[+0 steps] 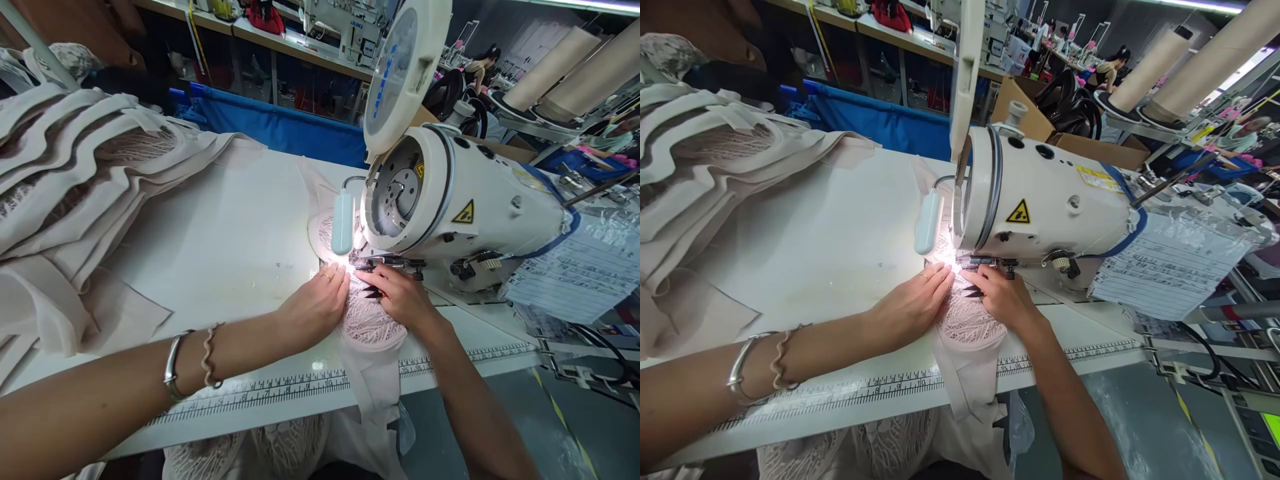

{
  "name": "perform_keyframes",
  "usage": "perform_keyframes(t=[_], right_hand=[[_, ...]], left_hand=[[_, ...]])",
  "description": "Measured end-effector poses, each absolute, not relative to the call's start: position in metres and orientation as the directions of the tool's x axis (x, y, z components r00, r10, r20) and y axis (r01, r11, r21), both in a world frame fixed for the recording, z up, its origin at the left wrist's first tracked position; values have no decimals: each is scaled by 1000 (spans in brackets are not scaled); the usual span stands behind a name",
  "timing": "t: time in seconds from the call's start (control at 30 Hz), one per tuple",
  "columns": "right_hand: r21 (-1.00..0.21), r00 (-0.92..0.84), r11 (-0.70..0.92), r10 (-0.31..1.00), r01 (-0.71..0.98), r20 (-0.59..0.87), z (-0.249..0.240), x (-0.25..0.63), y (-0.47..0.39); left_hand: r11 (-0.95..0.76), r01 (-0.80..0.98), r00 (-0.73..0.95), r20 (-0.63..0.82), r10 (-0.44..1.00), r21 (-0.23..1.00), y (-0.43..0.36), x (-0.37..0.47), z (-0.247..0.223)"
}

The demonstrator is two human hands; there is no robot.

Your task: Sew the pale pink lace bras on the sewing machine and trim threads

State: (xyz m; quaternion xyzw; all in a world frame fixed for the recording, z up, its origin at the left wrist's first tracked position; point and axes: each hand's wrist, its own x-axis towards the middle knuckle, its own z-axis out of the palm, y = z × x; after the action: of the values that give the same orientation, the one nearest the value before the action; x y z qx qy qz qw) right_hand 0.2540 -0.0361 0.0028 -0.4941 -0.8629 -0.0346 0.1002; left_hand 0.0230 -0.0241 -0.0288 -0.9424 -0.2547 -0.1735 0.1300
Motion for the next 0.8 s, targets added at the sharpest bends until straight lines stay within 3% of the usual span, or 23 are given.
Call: perform_keyframes(t=[0.5, 0.7, 0.8], right_hand=[[-32, -496, 517, 836, 856, 233, -1, 254, -33], [-55, -490, 512, 843, 857, 222, -1, 253, -33], [-98, -477, 501, 857, 860, 195, -2, 252, -34]], left_hand=[[-929, 362, 814, 460, 356, 80, 7, 7, -26], [-945, 322, 863, 394, 315, 51, 28, -2, -9], [-927, 373, 869, 338, 360, 28, 21, 4, 0]])
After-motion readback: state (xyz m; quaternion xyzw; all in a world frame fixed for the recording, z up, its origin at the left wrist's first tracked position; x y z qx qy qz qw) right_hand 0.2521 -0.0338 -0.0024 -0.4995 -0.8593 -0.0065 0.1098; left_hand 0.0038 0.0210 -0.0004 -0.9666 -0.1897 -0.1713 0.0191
